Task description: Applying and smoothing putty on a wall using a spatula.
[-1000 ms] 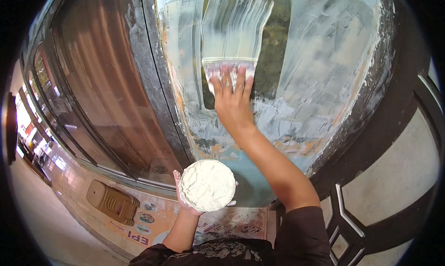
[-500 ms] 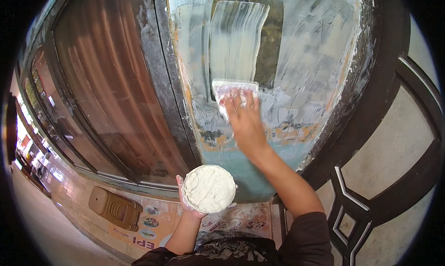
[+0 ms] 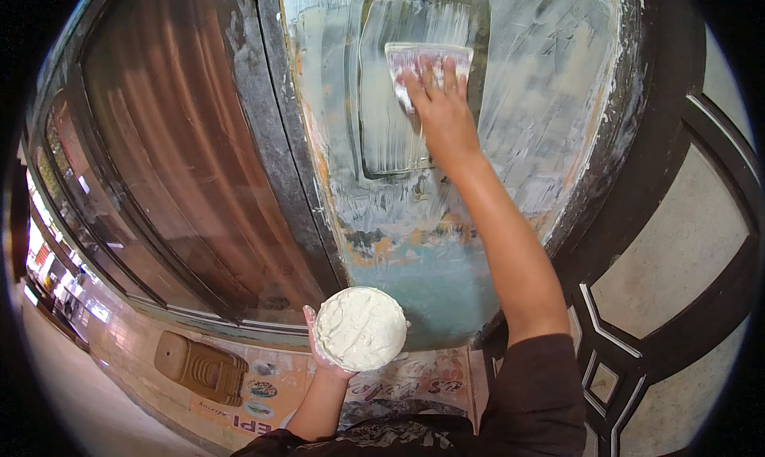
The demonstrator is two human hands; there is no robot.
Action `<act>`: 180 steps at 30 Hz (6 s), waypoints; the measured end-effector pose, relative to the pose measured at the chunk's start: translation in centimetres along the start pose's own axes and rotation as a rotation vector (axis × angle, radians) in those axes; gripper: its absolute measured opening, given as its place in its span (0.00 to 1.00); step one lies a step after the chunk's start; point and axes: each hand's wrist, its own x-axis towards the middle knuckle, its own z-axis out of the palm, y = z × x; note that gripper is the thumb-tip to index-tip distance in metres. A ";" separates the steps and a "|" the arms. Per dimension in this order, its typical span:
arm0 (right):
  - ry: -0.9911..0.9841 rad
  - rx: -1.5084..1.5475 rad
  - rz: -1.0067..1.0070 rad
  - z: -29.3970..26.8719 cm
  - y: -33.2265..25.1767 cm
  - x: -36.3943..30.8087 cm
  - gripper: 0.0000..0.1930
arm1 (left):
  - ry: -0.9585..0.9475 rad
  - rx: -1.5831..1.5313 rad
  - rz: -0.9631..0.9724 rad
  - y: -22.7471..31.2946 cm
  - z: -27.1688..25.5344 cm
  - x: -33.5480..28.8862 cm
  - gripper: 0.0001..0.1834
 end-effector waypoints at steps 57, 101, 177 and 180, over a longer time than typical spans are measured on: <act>-0.332 0.021 -0.113 3.9 -8.5 -18.4 0.27 | -0.109 0.031 0.010 0.6 1.3 -0.1 0.57; -0.682 0.016 -0.044 -0.7 -8.5 -17.5 0.34 | -0.127 0.046 -0.059 3.4 0.2 -0.6 0.59; -0.386 1.440 0.588 -13.2 3.6 -0.3 0.19 | -0.144 -0.330 0.069 -4.0 1.3 -1.5 0.60; -0.107 0.611 0.252 -12.6 4.1 3.8 0.24 | -0.145 -0.341 0.101 -4.5 1.6 -1.5 0.60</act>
